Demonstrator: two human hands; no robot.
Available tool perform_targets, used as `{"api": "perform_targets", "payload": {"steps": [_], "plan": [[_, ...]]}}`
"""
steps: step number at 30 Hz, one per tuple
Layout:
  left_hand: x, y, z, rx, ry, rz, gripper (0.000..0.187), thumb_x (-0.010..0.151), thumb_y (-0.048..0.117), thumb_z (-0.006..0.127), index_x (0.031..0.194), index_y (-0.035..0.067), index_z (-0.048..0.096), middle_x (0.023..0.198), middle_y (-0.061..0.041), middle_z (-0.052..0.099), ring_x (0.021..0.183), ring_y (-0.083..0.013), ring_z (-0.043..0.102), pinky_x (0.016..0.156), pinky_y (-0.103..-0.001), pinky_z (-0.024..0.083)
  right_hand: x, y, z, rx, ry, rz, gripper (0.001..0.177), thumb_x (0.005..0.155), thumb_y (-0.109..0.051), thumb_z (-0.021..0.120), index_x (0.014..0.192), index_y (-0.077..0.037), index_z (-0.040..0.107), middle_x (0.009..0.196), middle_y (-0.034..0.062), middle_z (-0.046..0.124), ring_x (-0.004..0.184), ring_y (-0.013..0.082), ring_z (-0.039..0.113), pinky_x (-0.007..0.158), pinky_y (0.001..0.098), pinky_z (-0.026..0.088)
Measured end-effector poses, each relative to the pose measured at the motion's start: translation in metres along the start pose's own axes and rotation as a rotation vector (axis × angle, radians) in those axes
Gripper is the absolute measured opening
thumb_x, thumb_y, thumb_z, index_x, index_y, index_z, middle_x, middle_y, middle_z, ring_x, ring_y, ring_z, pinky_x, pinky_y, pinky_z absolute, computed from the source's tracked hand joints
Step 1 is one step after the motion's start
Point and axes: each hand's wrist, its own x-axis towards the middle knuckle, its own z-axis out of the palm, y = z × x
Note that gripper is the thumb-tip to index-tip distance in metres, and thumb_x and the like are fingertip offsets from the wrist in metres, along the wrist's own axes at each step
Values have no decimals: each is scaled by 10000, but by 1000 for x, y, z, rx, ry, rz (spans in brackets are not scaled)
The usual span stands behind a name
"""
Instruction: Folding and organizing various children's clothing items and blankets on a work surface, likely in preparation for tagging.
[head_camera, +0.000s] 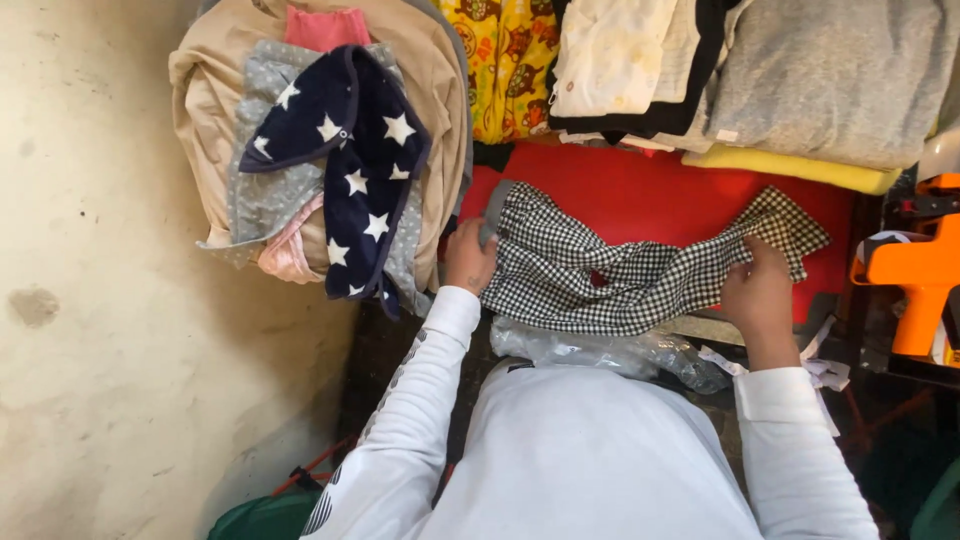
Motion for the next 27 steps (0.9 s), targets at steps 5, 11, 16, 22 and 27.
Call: {"api": "perform_targets", "payload": {"steps": [5, 11, 16, 22, 27], "plan": [[7, 17, -2, -38, -79, -154, 898, 875, 588, 608, 1547, 58, 336, 1557, -213, 438, 1404, -461, 396, 1120, -612, 309, -4, -16, 2, -167, -67, 139, 759, 912, -87, 568, 1601, -95, 251, 1660, 225, 137, 1419, 563, 254, 1154, 657, 246], [28, 35, -9, -119, -276, -192, 751, 766, 630, 654, 1260, 67, 608, 1272, -167, 672, 1150, -380, 640, 930, -479, 487, 16, -6, -6, -119, -153, 204, 790, 911, -142, 674, 1572, -53, 250, 1523, 294, 367, 1354, 529, 391, 1099, 629, 351], [32, 50, -24, -166, -200, -65, 320, 859, 371, 697, 978, 114, 547, 996, -101, 701, 929, -301, 671, 788, -393, 464, 23, 27, -6, -155, -153, 151, 356, 988, -112, 564, 1317, -9, 651, 1230, 306, 675, 1062, 541, 628, 838, 622, 517], [24, 40, -31, 57, 441, 106, 557, 918, 219, 727, 1389, 14, 510, 1391, -200, 569, 1294, -401, 540, 1056, -512, 446, -15, 0, -38, 66, 317, -63, 238, 1074, 35, 641, 1274, 109, 534, 1175, 280, 593, 999, 404, 633, 804, 492, 535], [1, 55, -13, 161, 249, 404, 422, 990, 332, 613, 1298, 43, 602, 1461, -214, 508, 1332, -420, 453, 1095, -578, 399, -25, 36, -5, -348, 71, 111, 204, 997, -84, 608, 1166, 4, 679, 1142, 226, 667, 969, 433, 664, 677, 567, 546]]}}
